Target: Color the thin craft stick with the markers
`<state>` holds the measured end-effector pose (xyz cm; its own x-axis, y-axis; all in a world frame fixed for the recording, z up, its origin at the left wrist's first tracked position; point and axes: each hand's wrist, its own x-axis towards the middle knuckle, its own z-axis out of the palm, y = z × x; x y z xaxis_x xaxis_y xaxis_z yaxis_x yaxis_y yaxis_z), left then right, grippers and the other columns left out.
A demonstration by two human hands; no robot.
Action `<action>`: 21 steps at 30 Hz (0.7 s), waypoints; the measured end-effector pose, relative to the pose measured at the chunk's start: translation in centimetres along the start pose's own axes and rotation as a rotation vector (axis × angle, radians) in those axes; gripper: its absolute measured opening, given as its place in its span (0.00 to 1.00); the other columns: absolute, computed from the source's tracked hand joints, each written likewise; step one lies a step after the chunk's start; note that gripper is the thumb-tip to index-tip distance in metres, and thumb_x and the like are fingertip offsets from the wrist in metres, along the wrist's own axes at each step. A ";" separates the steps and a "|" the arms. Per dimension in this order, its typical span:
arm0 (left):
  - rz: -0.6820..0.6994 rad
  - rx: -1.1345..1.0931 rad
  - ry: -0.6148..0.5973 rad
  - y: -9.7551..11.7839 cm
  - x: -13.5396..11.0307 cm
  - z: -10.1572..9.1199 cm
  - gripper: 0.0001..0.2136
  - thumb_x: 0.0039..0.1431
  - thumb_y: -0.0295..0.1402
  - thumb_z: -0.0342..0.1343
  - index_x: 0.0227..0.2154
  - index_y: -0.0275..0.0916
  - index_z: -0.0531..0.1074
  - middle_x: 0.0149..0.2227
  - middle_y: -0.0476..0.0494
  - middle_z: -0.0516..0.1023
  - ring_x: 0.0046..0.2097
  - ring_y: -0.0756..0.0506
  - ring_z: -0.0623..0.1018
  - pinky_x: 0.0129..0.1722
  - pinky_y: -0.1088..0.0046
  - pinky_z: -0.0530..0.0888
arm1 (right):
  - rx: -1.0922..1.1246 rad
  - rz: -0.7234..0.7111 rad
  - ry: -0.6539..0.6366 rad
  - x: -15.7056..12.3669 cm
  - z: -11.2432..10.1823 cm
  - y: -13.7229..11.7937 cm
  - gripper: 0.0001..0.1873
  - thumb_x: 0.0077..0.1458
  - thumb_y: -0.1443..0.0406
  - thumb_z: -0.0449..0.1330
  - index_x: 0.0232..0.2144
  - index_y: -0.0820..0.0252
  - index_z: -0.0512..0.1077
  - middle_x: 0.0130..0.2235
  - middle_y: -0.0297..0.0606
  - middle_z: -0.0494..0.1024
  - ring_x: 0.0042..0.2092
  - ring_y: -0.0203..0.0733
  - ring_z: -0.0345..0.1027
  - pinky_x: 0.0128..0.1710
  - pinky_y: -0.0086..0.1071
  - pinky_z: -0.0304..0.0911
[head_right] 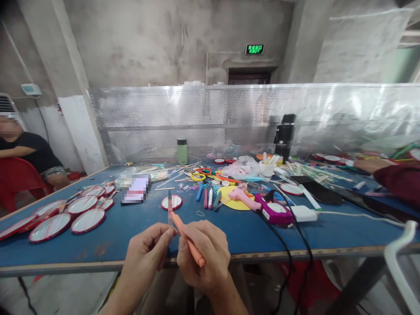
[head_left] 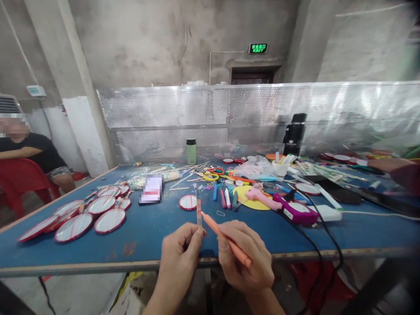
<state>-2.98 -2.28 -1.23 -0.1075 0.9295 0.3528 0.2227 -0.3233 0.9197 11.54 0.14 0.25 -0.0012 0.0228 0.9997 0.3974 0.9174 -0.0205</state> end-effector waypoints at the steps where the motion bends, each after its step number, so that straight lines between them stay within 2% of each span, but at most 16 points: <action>1: -0.004 0.003 0.000 0.0 0.0 0.0 0.18 0.64 0.45 0.53 0.27 0.37 0.74 0.17 0.56 0.61 0.19 0.53 0.59 0.19 0.78 0.56 | 0.005 0.009 0.005 0.0 0.0 0.0 0.14 0.55 0.77 0.59 0.43 0.63 0.74 0.32 0.40 0.81 0.33 0.40 0.77 0.31 0.33 0.74; 8: -0.004 0.018 -0.010 0.2 0.0 0.0 0.18 0.64 0.46 0.52 0.25 0.37 0.72 0.18 0.55 0.61 0.20 0.53 0.59 0.19 0.78 0.56 | 0.025 -0.006 -0.021 -0.1 0.2 0.1 0.14 0.56 0.77 0.59 0.44 0.63 0.74 0.33 0.40 0.81 0.33 0.40 0.77 0.32 0.32 0.74; 15: 0.003 0.019 -0.009 0.1 0.0 0.0 0.18 0.64 0.45 0.52 0.27 0.37 0.74 0.18 0.55 0.61 0.19 0.53 0.60 0.19 0.78 0.56 | 0.022 0.018 0.009 -0.3 0.1 0.2 0.14 0.55 0.77 0.59 0.44 0.63 0.74 0.32 0.39 0.81 0.32 0.39 0.76 0.31 0.32 0.74; 21: 0.011 0.025 -0.014 -0.1 0.1 0.0 0.18 0.64 0.46 0.52 0.27 0.36 0.75 0.20 0.54 0.63 0.20 0.53 0.60 0.19 0.78 0.56 | 0.012 -0.007 -0.020 -0.1 0.1 0.1 0.14 0.55 0.77 0.59 0.43 0.64 0.74 0.33 0.40 0.81 0.34 0.40 0.77 0.32 0.32 0.74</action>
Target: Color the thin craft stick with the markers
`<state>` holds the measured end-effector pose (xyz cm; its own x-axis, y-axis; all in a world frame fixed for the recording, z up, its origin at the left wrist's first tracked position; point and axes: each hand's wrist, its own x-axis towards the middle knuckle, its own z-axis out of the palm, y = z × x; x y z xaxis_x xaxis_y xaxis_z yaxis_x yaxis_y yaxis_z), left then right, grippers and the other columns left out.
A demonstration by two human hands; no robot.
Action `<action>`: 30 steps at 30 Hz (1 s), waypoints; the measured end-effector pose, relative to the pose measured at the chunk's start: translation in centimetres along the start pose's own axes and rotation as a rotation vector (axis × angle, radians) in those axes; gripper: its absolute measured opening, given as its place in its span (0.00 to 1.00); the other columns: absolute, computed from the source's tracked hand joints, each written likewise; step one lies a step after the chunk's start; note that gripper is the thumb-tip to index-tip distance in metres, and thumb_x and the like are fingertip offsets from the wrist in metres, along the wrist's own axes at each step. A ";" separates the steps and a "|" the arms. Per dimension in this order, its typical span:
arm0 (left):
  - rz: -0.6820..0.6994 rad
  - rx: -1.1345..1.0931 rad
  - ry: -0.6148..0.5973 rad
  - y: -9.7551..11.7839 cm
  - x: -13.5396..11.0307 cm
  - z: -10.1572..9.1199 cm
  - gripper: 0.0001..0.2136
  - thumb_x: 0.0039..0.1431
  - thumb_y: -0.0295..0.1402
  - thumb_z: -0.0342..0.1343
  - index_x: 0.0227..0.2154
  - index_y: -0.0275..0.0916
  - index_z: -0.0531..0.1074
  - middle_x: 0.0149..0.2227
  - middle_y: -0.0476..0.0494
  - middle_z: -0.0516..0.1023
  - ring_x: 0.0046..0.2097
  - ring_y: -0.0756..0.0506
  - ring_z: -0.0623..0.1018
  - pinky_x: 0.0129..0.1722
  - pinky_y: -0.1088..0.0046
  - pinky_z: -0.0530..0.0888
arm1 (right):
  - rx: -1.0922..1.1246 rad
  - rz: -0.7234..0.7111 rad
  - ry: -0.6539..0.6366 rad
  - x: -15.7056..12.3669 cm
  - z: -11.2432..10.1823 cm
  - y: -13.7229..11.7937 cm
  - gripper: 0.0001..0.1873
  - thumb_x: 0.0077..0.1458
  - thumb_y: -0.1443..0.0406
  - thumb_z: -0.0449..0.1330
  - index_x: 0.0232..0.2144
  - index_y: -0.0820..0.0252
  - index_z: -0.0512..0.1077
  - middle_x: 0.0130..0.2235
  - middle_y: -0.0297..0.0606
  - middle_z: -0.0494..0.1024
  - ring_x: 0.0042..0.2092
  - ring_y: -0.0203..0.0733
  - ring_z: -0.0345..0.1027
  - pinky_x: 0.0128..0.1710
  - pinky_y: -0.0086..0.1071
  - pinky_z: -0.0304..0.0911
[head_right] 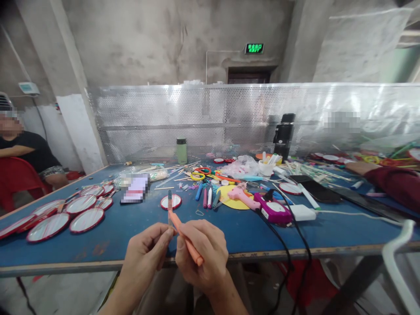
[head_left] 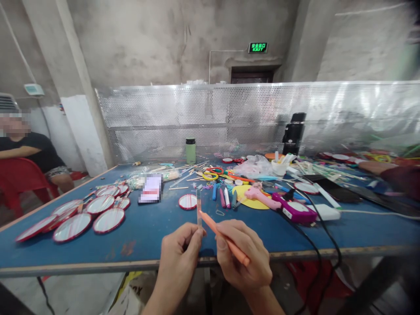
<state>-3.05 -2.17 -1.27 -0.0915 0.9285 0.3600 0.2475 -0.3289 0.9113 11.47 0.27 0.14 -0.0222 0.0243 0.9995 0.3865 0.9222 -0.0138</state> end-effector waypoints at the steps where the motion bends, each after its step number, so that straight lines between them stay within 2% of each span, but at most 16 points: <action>1: 0.000 0.002 -0.001 0.0 0.0 0.0 0.19 0.64 0.46 0.52 0.27 0.36 0.75 0.20 0.54 0.63 0.20 0.53 0.60 0.19 0.78 0.56 | 0.000 0.001 0.000 0.0 0.0 0.0 0.14 0.55 0.77 0.59 0.43 0.64 0.74 0.33 0.40 0.81 0.34 0.40 0.77 0.32 0.32 0.74; 10: -0.006 0.009 0.005 0.0 -0.1 -0.1 0.18 0.64 0.45 0.52 0.26 0.36 0.74 0.20 0.54 0.63 0.20 0.53 0.60 0.19 0.78 0.57 | 0.014 0.003 0.020 -0.3 -0.1 0.1 0.14 0.55 0.78 0.59 0.44 0.65 0.75 0.33 0.41 0.81 0.34 0.39 0.76 0.32 0.32 0.74; 14: -0.008 0.003 0.000 0.0 -0.1 -0.1 0.18 0.64 0.46 0.52 0.28 0.36 0.75 0.20 0.53 0.64 0.20 0.53 0.60 0.19 0.78 0.57 | -0.014 0.000 -0.003 -0.1 0.0 0.0 0.13 0.56 0.77 0.59 0.43 0.64 0.74 0.33 0.41 0.81 0.34 0.39 0.77 0.33 0.32 0.74; 20: -0.018 -0.020 -0.006 0.0 -0.1 -0.1 0.18 0.64 0.45 0.52 0.28 0.36 0.75 0.18 0.55 0.61 0.20 0.53 0.59 0.19 0.78 0.57 | -0.021 0.018 0.046 -0.3 -0.1 0.0 0.14 0.55 0.77 0.59 0.43 0.63 0.75 0.32 0.39 0.81 0.32 0.39 0.76 0.31 0.33 0.74; 27: -0.007 -0.015 -0.004 0.2 -0.1 -0.1 0.18 0.64 0.45 0.53 0.27 0.36 0.75 0.20 0.53 0.63 0.21 0.52 0.61 0.20 0.78 0.57 | -0.063 0.003 0.008 0.1 0.0 -0.2 0.14 0.56 0.76 0.58 0.43 0.60 0.74 0.32 0.38 0.82 0.33 0.41 0.79 0.31 0.33 0.76; 30: -0.014 -0.015 0.003 0.2 -0.1 0.0 0.18 0.64 0.45 0.53 0.28 0.36 0.76 0.19 0.54 0.63 0.20 0.52 0.60 0.19 0.78 0.58 | -0.066 0.014 0.029 -0.1 0.0 -0.1 0.13 0.56 0.76 0.59 0.43 0.60 0.75 0.32 0.39 0.82 0.32 0.41 0.78 0.31 0.33 0.76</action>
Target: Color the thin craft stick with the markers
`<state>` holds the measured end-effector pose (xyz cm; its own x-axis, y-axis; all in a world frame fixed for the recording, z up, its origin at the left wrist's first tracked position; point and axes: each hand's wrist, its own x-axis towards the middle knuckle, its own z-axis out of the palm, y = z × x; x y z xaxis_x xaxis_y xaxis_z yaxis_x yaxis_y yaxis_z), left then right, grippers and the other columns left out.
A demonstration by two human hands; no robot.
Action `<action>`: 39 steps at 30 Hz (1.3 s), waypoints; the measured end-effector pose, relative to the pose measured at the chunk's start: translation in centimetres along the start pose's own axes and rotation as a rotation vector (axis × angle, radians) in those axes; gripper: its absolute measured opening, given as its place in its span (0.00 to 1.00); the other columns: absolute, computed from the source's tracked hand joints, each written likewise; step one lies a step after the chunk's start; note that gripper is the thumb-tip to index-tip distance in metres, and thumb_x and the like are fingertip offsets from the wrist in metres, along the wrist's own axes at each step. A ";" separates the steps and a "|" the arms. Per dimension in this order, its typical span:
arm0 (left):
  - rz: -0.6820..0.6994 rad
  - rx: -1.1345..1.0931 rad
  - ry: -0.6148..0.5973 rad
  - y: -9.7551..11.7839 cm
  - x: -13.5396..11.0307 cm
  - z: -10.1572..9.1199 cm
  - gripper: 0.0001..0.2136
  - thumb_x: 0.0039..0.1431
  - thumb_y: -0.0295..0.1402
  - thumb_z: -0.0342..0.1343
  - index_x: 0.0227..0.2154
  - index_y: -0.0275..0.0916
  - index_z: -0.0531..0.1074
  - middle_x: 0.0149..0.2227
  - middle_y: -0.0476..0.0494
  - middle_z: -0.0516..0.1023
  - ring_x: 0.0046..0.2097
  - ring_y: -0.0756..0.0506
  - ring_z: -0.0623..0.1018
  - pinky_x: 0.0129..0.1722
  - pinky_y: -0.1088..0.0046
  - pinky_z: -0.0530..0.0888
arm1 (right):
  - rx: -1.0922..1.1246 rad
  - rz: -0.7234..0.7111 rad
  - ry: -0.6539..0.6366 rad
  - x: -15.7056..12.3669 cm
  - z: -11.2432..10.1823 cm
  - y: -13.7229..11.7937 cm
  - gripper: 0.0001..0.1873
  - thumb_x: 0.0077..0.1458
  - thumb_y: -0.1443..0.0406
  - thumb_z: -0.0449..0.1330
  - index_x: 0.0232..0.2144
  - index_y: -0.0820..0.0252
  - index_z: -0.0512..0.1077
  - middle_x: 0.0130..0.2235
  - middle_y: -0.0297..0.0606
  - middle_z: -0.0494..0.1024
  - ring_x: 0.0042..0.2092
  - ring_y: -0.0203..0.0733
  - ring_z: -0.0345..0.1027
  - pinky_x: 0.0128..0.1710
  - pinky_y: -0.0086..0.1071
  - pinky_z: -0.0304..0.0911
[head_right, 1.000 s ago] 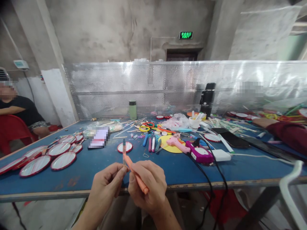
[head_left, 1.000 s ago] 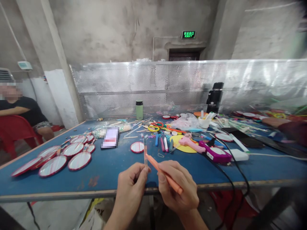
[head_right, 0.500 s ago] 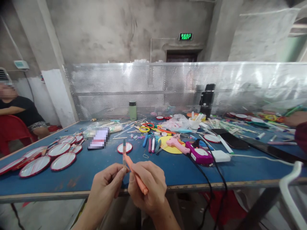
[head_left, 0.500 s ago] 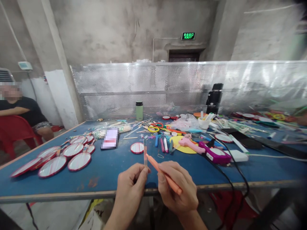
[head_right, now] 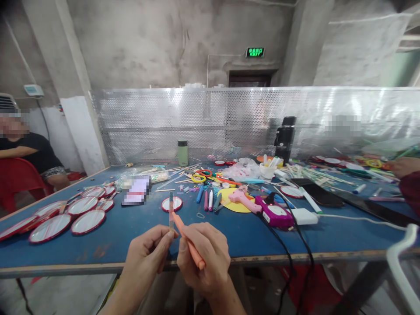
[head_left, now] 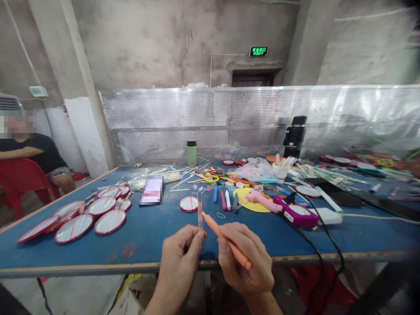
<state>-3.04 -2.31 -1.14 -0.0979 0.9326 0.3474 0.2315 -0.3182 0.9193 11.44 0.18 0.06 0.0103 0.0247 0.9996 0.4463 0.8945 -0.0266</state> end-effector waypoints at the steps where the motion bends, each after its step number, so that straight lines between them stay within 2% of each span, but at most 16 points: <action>1: -0.006 -0.003 -0.002 -0.1 0.0 0.0 0.18 0.64 0.46 0.53 0.29 0.36 0.76 0.19 0.54 0.62 0.20 0.52 0.60 0.19 0.78 0.57 | 0.003 0.003 0.013 -0.1 0.0 0.1 0.14 0.55 0.76 0.59 0.43 0.61 0.75 0.32 0.39 0.82 0.32 0.41 0.78 0.31 0.34 0.76; 11: 0.020 0.018 -0.003 0.1 0.0 -0.1 0.18 0.65 0.44 0.53 0.27 0.36 0.75 0.20 0.53 0.65 0.20 0.53 0.61 0.19 0.79 0.59 | 0.021 -0.018 -0.029 0.2 -0.1 -0.2 0.14 0.56 0.76 0.58 0.43 0.60 0.74 0.32 0.39 0.81 0.33 0.41 0.78 0.31 0.33 0.75; 16: 0.005 0.003 0.009 0.0 0.0 0.0 0.18 0.64 0.45 0.53 0.28 0.36 0.76 0.18 0.55 0.62 0.19 0.53 0.60 0.19 0.79 0.57 | 0.048 0.003 0.006 0.0 0.0 0.0 0.14 0.54 0.78 0.59 0.42 0.63 0.74 0.31 0.39 0.80 0.31 0.39 0.76 0.30 0.32 0.74; 24: 0.000 0.007 -0.001 0.1 0.0 0.0 0.19 0.64 0.47 0.53 0.27 0.36 0.75 0.19 0.54 0.64 0.20 0.52 0.60 0.19 0.78 0.57 | 0.031 -0.020 -0.025 0.3 0.1 -0.2 0.14 0.56 0.76 0.58 0.43 0.60 0.74 0.31 0.38 0.81 0.32 0.41 0.78 0.30 0.33 0.75; 31: -0.001 0.001 0.016 0.0 0.0 0.0 0.18 0.64 0.46 0.53 0.27 0.37 0.76 0.17 0.55 0.61 0.19 0.52 0.60 0.19 0.78 0.57 | 0.033 0.003 0.029 0.0 -0.1 0.0 0.14 0.55 0.76 0.59 0.43 0.61 0.75 0.30 0.38 0.81 0.30 0.40 0.76 0.29 0.33 0.74; 39: 0.008 -0.008 0.010 0.2 -0.1 0.0 0.18 0.64 0.45 0.53 0.25 0.37 0.74 0.18 0.54 0.62 0.20 0.53 0.60 0.19 0.78 0.57 | 0.026 -0.019 -0.031 0.3 -0.1 -0.2 0.13 0.56 0.76 0.58 0.42 0.60 0.74 0.31 0.38 0.81 0.32 0.41 0.78 0.30 0.33 0.75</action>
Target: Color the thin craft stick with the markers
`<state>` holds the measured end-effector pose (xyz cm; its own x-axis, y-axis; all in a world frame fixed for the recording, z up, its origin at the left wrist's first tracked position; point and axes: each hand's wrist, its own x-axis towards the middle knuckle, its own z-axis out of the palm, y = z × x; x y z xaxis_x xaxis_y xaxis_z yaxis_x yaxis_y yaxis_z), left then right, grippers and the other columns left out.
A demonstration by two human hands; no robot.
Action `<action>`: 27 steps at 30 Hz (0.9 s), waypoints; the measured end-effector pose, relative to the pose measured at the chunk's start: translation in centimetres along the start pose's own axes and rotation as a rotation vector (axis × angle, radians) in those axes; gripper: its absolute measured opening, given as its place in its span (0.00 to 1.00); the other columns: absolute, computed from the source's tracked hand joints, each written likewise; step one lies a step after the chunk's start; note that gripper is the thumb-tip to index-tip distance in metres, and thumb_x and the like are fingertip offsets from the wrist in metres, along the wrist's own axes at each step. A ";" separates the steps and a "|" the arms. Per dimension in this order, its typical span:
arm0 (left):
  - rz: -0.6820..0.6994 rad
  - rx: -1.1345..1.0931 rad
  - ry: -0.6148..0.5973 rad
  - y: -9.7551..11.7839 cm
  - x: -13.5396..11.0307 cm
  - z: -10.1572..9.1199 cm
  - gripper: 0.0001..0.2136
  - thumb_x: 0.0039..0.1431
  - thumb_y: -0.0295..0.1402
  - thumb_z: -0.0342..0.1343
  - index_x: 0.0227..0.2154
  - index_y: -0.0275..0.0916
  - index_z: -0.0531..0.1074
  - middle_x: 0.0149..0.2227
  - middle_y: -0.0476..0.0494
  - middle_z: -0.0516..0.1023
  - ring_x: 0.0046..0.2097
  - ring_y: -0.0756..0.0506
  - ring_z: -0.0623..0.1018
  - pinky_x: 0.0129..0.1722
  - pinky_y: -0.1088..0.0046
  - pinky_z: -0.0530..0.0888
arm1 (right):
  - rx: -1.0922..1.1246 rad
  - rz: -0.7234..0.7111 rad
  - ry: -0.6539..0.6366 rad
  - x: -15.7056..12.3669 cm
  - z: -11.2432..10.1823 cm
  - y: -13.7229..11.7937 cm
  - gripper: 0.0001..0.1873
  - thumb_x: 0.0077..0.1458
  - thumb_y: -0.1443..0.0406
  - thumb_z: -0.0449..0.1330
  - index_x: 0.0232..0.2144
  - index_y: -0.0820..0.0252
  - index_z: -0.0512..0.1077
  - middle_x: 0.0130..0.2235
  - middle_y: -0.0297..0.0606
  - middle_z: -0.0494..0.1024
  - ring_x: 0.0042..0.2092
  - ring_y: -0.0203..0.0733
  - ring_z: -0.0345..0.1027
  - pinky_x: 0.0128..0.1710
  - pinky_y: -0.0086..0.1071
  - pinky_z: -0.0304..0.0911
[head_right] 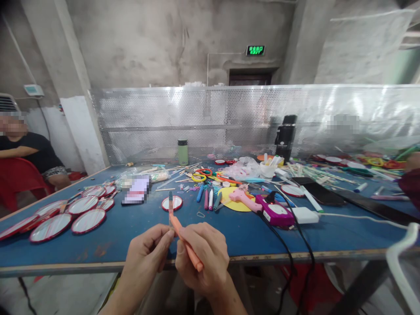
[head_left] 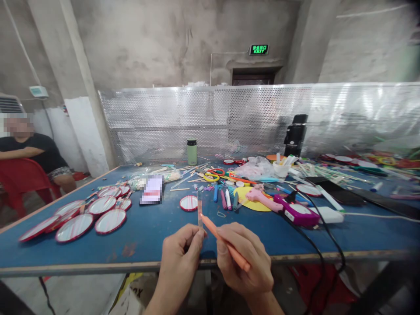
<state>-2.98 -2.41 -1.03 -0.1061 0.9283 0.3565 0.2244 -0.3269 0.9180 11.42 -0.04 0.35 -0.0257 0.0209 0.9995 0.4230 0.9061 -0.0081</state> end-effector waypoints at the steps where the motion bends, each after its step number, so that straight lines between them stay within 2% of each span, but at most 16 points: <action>1: -0.005 0.002 -0.004 -0.1 0.0 0.0 0.18 0.64 0.45 0.53 0.26 0.37 0.74 0.18 0.54 0.61 0.19 0.53 0.60 0.19 0.78 0.57 | -0.003 0.003 0.007 0.0 0.0 0.0 0.14 0.56 0.76 0.59 0.42 0.60 0.74 0.31 0.38 0.81 0.31 0.41 0.78 0.30 0.33 0.75; 6: -0.031 0.007 -0.019 -0.5 0.0 -0.1 0.19 0.65 0.47 0.52 0.29 0.36 0.76 0.18 0.55 0.60 0.19 0.52 0.59 0.18 0.79 0.57 | 0.013 0.036 0.056 -0.5 0.0 0.3 0.15 0.55 0.76 0.59 0.43 0.60 0.75 0.31 0.38 0.81 0.30 0.41 0.77 0.29 0.34 0.75; 11: 0.001 0.000 -0.011 -0.4 0.0 -0.1 0.19 0.64 0.46 0.53 0.26 0.36 0.74 0.19 0.54 0.62 0.21 0.53 0.60 0.19 0.79 0.57 | -0.002 -0.008 0.032 -0.3 0.1 0.1 0.14 0.56 0.75 0.59 0.43 0.59 0.75 0.31 0.38 0.81 0.31 0.41 0.78 0.30 0.34 0.75; 19: -0.008 0.004 -0.015 -0.6 0.1 0.0 0.17 0.65 0.44 0.52 0.29 0.36 0.76 0.19 0.55 0.61 0.20 0.53 0.60 0.19 0.78 0.57 | 0.025 0.035 0.048 -0.5 0.0 0.3 0.15 0.55 0.77 0.59 0.43 0.61 0.75 0.31 0.38 0.80 0.30 0.41 0.76 0.29 0.34 0.74; 27: 0.011 0.021 -0.016 -0.1 0.0 -0.1 0.18 0.65 0.45 0.52 0.26 0.37 0.73 0.20 0.54 0.62 0.20 0.53 0.60 0.20 0.78 0.57 | -0.001 0.000 0.014 -0.3 0.0 0.1 0.13 0.56 0.76 0.58 0.42 0.60 0.74 0.31 0.38 0.81 0.32 0.41 0.78 0.30 0.33 0.75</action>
<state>-3.09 -2.40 -1.05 -0.0878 0.9276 0.3632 0.2462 -0.3331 0.9102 11.41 0.02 0.03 -0.0135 0.0147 0.9998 0.4236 0.9058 -0.0076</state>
